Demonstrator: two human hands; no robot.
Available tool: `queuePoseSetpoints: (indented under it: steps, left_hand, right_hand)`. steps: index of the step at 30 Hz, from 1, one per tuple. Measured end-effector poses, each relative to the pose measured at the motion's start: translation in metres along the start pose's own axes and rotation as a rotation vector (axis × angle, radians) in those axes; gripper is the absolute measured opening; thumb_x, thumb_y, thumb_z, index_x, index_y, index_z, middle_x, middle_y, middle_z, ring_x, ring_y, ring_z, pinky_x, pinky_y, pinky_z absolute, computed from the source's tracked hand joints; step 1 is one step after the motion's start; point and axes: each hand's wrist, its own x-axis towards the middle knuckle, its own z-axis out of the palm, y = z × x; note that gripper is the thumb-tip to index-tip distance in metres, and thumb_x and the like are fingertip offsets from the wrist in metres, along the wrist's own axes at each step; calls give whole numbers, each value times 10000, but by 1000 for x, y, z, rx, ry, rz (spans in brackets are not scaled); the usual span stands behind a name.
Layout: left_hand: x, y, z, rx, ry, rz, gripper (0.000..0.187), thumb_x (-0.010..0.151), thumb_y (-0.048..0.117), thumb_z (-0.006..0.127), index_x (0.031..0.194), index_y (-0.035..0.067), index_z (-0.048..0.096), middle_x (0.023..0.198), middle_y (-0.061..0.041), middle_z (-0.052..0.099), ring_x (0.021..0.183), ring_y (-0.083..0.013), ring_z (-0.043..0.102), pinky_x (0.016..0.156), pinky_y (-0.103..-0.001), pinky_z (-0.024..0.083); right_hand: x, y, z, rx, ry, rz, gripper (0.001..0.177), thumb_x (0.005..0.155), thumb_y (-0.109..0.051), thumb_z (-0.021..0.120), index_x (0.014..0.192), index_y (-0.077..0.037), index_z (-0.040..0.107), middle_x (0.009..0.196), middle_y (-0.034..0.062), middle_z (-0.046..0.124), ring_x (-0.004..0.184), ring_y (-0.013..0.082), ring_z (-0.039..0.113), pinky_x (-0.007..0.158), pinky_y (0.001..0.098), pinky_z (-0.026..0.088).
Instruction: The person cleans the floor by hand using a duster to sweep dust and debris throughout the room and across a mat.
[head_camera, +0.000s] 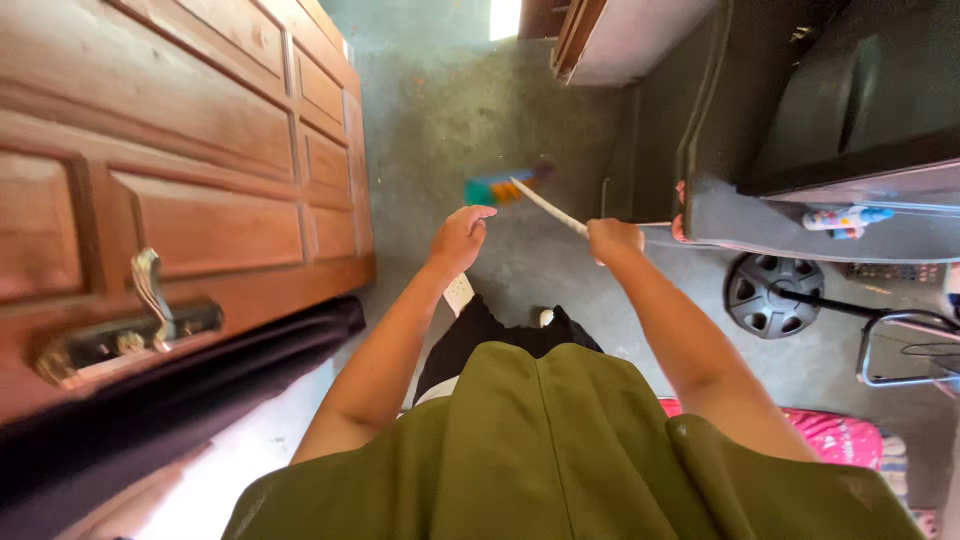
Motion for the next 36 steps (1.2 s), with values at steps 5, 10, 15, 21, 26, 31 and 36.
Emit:
queuePoseSetpoints:
  steps: [5, 10, 15, 21, 26, 31, 36]
  left_hand:
    - [32, -30, -36, 28, -24, 107, 290, 955, 92, 527, 1177, 113, 712, 1199, -123, 717, 1126, -338, 654, 946, -412, 511]
    - [52, -31, -36, -20, -79, 106, 273, 954, 105, 541, 1167, 132, 710, 1196, -111, 719, 1088, -325, 670, 910, -404, 524]
    - [52, -17, -29, -26, -190, 52, 291, 962, 125, 524, 1194, 143, 699, 1182, -119, 709, 1061, -319, 672, 916, -402, 525]
    - [61, -12, -25, 14, -214, 173, 299, 964, 108, 501, 1191, 104, 695, 1228, -130, 700, 1161, -338, 636, 970, -419, 494]
    - [75, -11, -25, -16, -233, 193, 303, 970, 104, 508, 1212, 100, 691, 1227, -132, 704, 1169, -342, 636, 982, -416, 499]
    - [85, 1, -16, -54, -225, 216, 290, 966, 108, 518, 1198, 113, 691, 1231, -112, 710, 1153, -317, 657, 963, -394, 520]
    - [84, 3, -18, -27, -253, 173, 278, 972, 113, 517, 1189, 119, 689, 1229, -112, 707, 1128, -321, 658, 935, -401, 516]
  right_hand:
    - [-9, 3, -39, -34, 101, -34, 599, 688, -27, 755, 1241, -243, 674, 1052, 97, 767, 1002, 331, 742, 794, 487, 588]
    - [-37, 109, -116, -130, 24, -95, 264, 758, -209, 777, 1009, -279, 820, 1141, -30, 758, 1070, 223, 726, 849, 414, 578]
    - [20, 64, -147, -419, -49, 186, 284, 792, -266, 802, 1064, -192, 840, 1094, 61, 785, 1016, 287, 734, 895, 528, 513]
    - [64, -39, -59, -155, 247, 243, 209, 955, -166, 641, 1045, -142, 829, 1014, 122, 801, 989, 347, 773, 759, 501, 513]
    - [22, -31, -90, 9, 158, 290, 204, 876, -176, 705, 1042, -152, 821, 1023, 112, 796, 967, 334, 761, 713, 474, 532]
    - [-41, 38, -177, -84, 17, 397, 257, 798, -194, 780, 1050, -159, 817, 1035, 96, 801, 951, 317, 759, 699, 443, 551]
    - [-5, 28, -152, -153, 57, 427, 261, 854, -258, 727, 1076, -149, 811, 1056, 92, 794, 949, 300, 756, 708, 436, 569]
